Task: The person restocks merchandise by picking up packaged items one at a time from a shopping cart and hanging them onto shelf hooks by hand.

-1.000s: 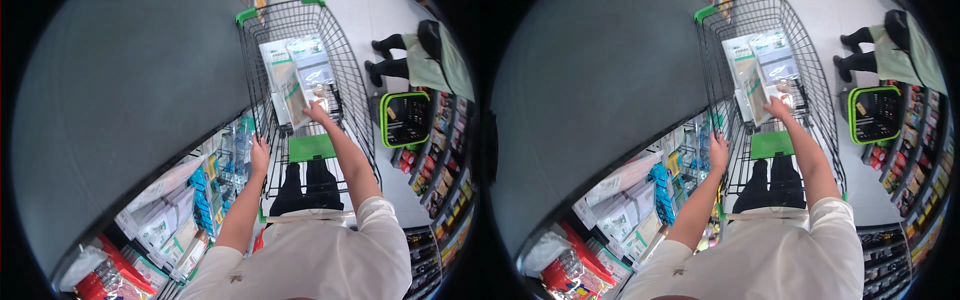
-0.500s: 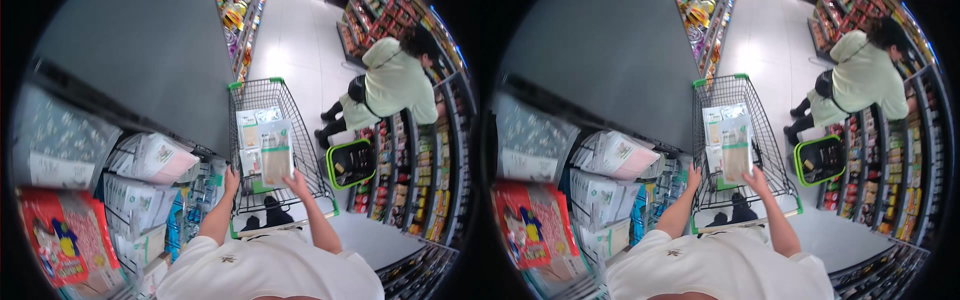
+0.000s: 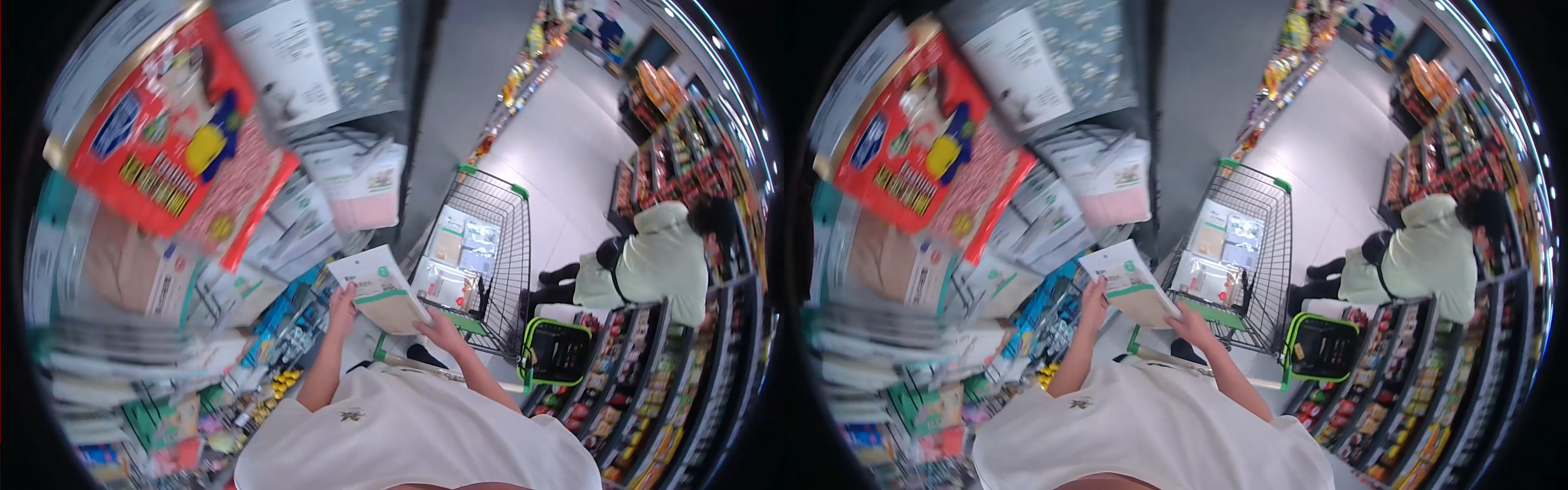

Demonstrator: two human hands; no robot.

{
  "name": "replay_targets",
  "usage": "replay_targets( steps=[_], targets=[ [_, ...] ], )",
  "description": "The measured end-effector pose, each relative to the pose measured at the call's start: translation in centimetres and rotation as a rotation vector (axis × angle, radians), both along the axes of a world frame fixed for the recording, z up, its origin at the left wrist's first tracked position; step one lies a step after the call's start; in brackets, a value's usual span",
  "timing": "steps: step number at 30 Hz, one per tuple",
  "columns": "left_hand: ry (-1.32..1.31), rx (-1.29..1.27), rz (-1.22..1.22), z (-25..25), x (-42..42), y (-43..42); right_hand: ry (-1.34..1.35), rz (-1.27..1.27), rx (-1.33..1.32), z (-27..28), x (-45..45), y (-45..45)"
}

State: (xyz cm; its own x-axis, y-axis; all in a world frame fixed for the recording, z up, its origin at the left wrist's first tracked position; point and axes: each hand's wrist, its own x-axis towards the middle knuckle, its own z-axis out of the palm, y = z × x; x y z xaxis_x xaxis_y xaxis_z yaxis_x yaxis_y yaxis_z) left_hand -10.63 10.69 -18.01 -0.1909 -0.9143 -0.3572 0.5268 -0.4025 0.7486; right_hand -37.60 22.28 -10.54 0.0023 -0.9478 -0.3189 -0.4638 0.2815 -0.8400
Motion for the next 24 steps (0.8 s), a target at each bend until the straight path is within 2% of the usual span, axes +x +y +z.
replay_targets(
  steps=[2,3,4,6,9,12,13,16,17,21,24],
  targets=[
    [0.087,-0.014,0.125,3.0,2.4,1.3,0.053,0.073,-0.042,1.0,1.1,-1.3],
    [0.119,-0.019,0.173,4.9,3.6,1.8,0.089,0.086,-0.092,-0.5,1.4,-1.9],
    [0.148,-0.022,0.222,6.3,4.8,2.3,0.094,0.109,-0.082,1.1,2.1,-2.5],
    [0.173,-0.001,0.289,7.8,7.2,3.2,0.133,0.166,-0.153,0.4,3.3,-3.6],
    [0.184,-0.037,0.399,8.8,10.3,4.1,-0.014,0.3,-0.066,4.0,6.7,-5.2],
    [0.095,-0.075,0.527,11.6,12.7,4.7,0.006,0.346,0.016,3.4,9.7,-6.2],
    [0.044,-0.072,0.534,12.0,13.6,5.1,0.009,0.343,-0.057,5.0,11.4,-5.9],
    [-0.092,-0.093,0.547,13.4,16.3,6.0,-0.349,0.289,-0.152,0.1,14.8,-6.0],
    [-0.127,-0.112,0.547,13.9,17.0,6.4,-0.368,0.31,-0.15,-0.7,15.6,-6.0],
    [-0.2,-0.136,0.594,13.4,19.4,7.5,-0.295,0.349,-0.166,0.5,18.7,-5.6],
    [-0.235,-0.207,0.586,15.1,20.3,8.2,-0.292,0.366,-0.18,1.9,20.3,-5.6]
  ],
)
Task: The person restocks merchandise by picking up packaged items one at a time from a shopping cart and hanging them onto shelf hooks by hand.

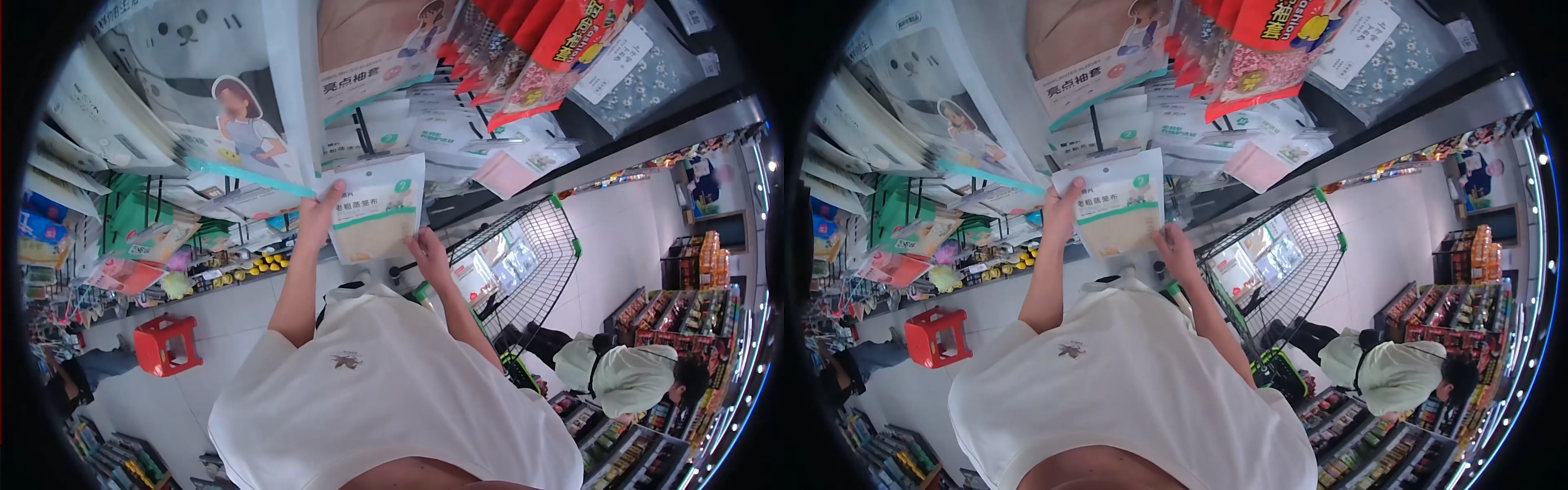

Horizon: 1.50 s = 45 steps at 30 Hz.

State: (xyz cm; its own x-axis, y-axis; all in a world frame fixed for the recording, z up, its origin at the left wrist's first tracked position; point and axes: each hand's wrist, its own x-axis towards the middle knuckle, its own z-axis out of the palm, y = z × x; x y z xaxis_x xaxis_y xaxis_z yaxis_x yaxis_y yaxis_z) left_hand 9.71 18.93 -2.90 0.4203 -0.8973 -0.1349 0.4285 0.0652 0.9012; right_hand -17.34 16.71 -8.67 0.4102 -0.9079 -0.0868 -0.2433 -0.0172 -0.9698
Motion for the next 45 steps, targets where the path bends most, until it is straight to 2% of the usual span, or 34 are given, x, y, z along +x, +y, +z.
replay_targets(
  steps=[7,10,14,18,21,22,25,28,31,40,43,45],
  targets=[
    [-0.156,-0.119,0.065,2.4,0.5,-0.5,-0.051,-0.03,-0.048,1.0,1.9,-0.6],
    [-0.08,-0.047,0.11,3.0,0.2,-1.2,-0.059,-0.052,-0.082,0.0,1.6,-1.5],
    [-0.082,-0.079,0.083,1.6,1.1,-2.5,-0.058,-0.083,-0.123,-0.1,1.0,-2.0],
    [-0.038,-0.089,0.094,1.7,0.8,-2.7,-0.099,-0.094,-0.076,1.2,0.8,-1.6],
    [0.022,-0.052,0.102,1.9,0.6,-2.2,0.026,-0.059,-0.001,2.9,0.5,-1.0],
    [0.042,-0.038,0.106,2.0,0.4,-2.0,-0.008,-0.056,-0.005,3.1,0.5,-0.8],
    [0.033,0.015,0.218,4.0,-0.1,-1.4,-0.032,-0.052,-0.014,3.9,1.0,-0.1],
    [-0.055,-0.002,0.196,4.8,0.1,-1.2,-0.062,-0.048,-0.069,3.5,1.2,0.0],
    [-0.015,-0.05,0.139,4.1,0.4,-1.8,-0.001,-0.03,-0.026,4.3,0.9,0.1],
    [-0.247,-0.052,0.247,3.6,1.1,-2.1,0.049,-0.052,-0.08,1.7,1.3,-0.8],
    [-0.285,0.026,0.311,2.5,1.3,-1.7,0.055,-0.023,-0.159,-0.2,1.3,-0.8],
    [-0.325,0.003,0.259,1.6,1.5,-1.0,0.062,0.003,-0.159,-1.0,1.2,-0.7]
  ],
)
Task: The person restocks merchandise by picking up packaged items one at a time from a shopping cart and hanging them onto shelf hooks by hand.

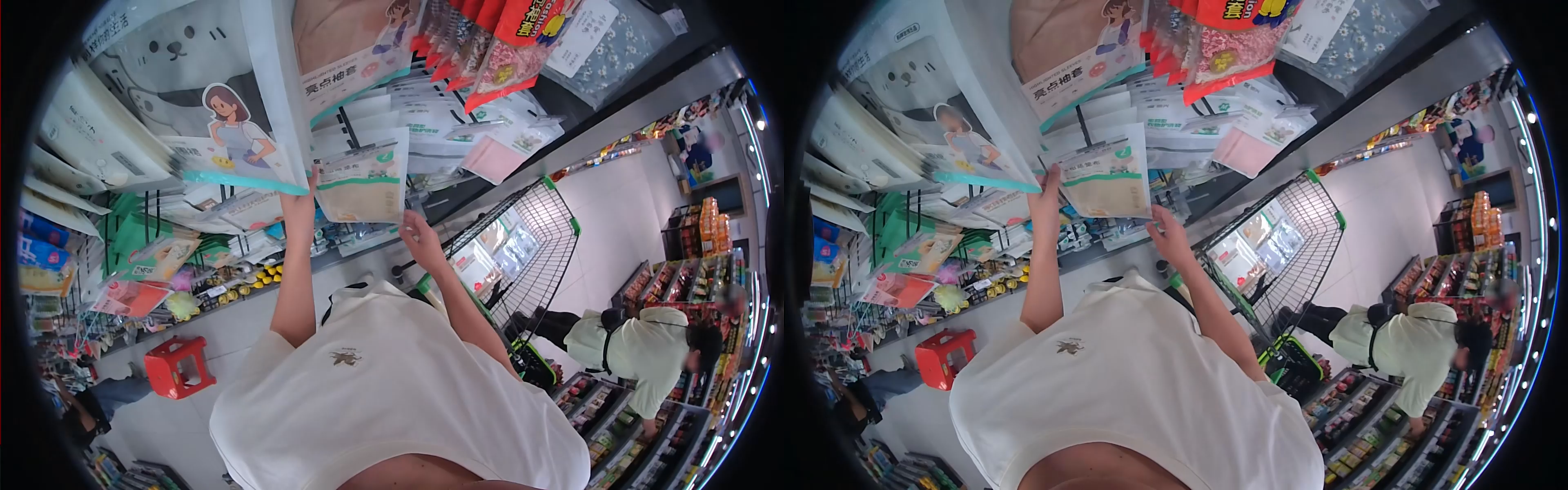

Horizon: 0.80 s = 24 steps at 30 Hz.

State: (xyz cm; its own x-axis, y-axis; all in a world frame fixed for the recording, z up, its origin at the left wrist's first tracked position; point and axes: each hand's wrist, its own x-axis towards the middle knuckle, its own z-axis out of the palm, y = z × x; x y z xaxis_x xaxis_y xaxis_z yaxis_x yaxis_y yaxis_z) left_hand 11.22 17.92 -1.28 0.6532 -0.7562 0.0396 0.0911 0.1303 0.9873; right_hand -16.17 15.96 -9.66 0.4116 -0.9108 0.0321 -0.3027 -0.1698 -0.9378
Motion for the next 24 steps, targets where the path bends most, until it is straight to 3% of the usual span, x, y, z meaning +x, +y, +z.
replay_targets(
  steps=[3,10,13,16,19,24],
  targets=[
    [-0.186,0.132,-0.076,-3.9,1.2,0.4,0.024,0.022,0.011,-0.2,0.0,0.1],
    [-0.762,0.404,-0.186,-5.8,1.4,2.4,0.062,-0.013,0.053,0.2,-1.4,0.5],
    [-0.776,0.628,-0.304,-4.2,1.6,2.6,-0.011,-0.075,0.133,-2.0,-4.3,0.5],
    [-0.669,0.605,-0.432,-2.6,1.0,2.3,0.066,-0.219,0.124,-4.3,-8.4,0.9],
    [-0.494,0.321,-0.483,-3.1,-0.3,1.4,0.163,-0.37,0.092,-5.8,-13.1,2.3],
    [-0.479,0.219,-0.446,-1.0,-2.5,-0.8,0.617,-0.541,0.137,-10.4,-20.8,6.1]
  ],
)
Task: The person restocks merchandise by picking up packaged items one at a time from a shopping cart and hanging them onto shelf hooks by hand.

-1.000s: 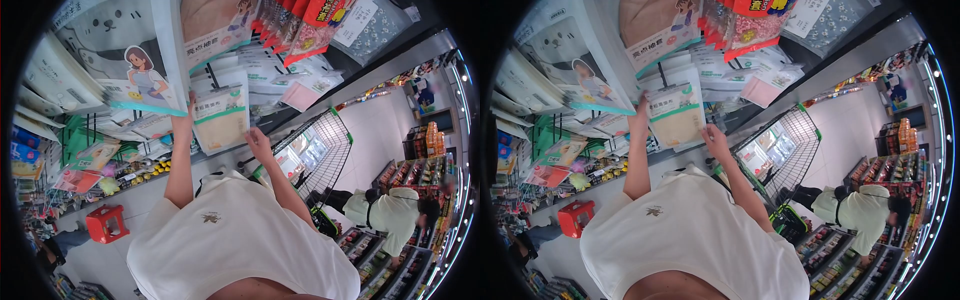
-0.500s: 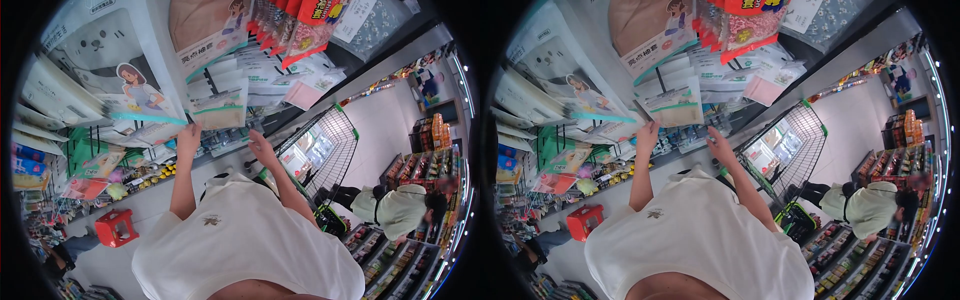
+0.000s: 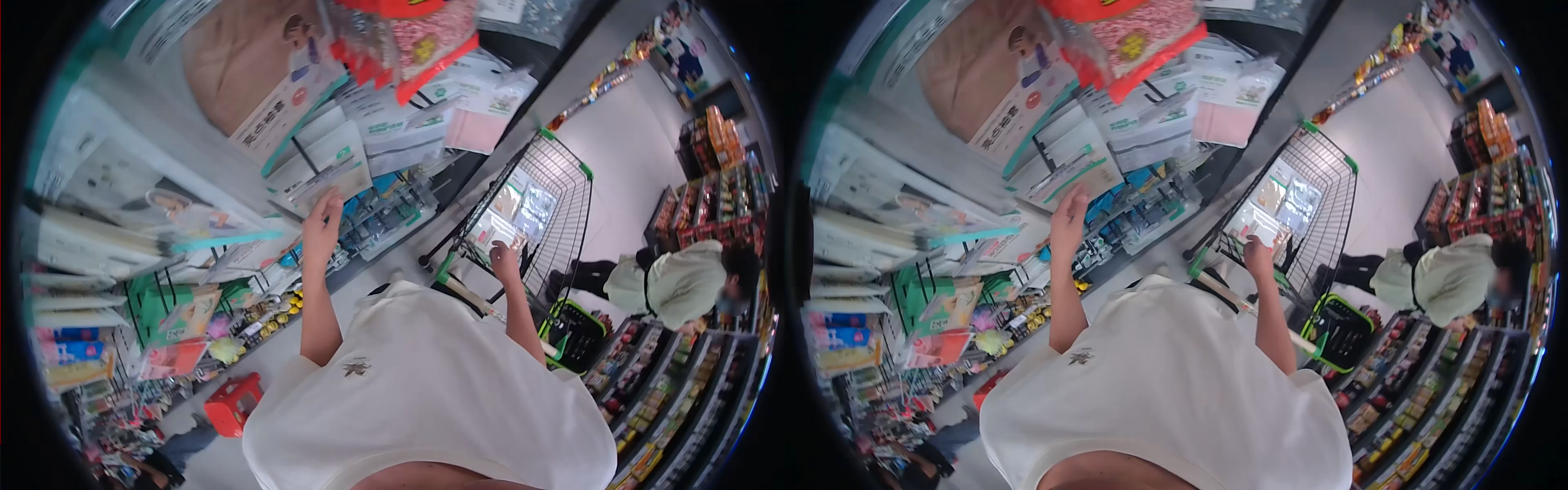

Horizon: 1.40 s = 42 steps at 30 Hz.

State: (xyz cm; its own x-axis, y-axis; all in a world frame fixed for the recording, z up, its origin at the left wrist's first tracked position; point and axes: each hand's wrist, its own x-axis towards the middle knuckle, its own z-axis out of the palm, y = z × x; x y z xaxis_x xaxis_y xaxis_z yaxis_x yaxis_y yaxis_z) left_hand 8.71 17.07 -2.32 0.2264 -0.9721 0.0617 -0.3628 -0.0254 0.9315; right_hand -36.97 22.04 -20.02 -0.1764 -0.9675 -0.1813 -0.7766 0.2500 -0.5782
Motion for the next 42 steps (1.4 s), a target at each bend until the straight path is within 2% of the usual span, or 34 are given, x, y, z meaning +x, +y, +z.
replay_targets(
  steps=[3,4,5,8,12,15,19,22,23,28,31,32,34,35,36,37,38,42],
  targets=[
    [0.114,-0.09,0.033,-0.7,-0.3,-1.8,0.031,-0.029,0.062,-4.0,-2.0,3.8],
    [0.165,-0.099,0.03,-0.5,-0.5,-2.2,0.062,0.008,0.164,-4.7,-1.9,4.1],
    [0.19,-0.102,0.03,-0.6,-0.9,-2.6,0.124,-0.035,0.059,-5.5,-1.3,5.3],
    [0.27,-0.088,0.039,-1.5,-2.3,-3.6,0.241,-0.087,-0.029,-5.5,0.1,6.3],
    [0.219,0.014,-0.117,-5.6,-4.5,-5.2,0.159,-0.127,0.06,-3.7,0.1,5.7],
    [0.289,0.152,-0.241,-5.8,-9.9,-5.4,0.034,-0.182,0.106,-3.6,-0.6,5.3],
    [0.013,0.194,-0.507,-10.0,-16.4,-5.7,-0.13,-0.184,0.122,-4.6,-2.5,4.6],
    [-0.125,0.351,-0.633,-12.2,-21.7,-5.5,-0.262,-0.218,0.183,-4.3,-4.3,3.6],
    [-0.141,0.353,-0.679,-15.1,-22.7,-5.7,-0.296,-0.215,0.182,-4.6,-4.8,3.3],
    [-0.511,0.274,-0.825,-23.0,-29.4,-8.1,-0.436,-0.197,0.244,-7.4,-8.2,1.7],
    [-0.381,0.464,-0.753,-25.4,-34.4,-10.2,-0.461,-0.236,0.336,-10.4,-11.0,0.4],
    [-0.32,0.399,-0.719,-27.5,-35.7,-11.0,-0.453,-0.264,0.338,-11.7,-11.9,-0.1],
    [-0.421,0.488,-0.705,-26.7,-39.5,-13.4,-0.415,-0.308,0.31,-16.7,-13.6,-0.6],
    [-0.479,0.542,-0.697,-27.8,-41.8,-14.9,-0.58,-0.4,0.321,-21.1,-15.5,-1.4],
    [-0.537,0.393,-0.633,-29.4,-42.3,-14.6,-0.73,-0.485,0.32,-24.3,-17.0,-2.1],
    [-0.553,0.421,-0.61,-29.6,-42.8,-14.7,-0.878,-0.571,0.316,-24.1,-18.6,-3.5],
    [-0.57,0.453,-0.585,-29.5,-42.8,-14.6,-1.052,-0.731,0.446,-23.8,-20.1,-4.2],
    [-0.572,0.519,-0.546,-29.1,-43.3,-14.2,-1.541,-1.276,0.356,-29.3,-24.9,-7.1]
  ],
)
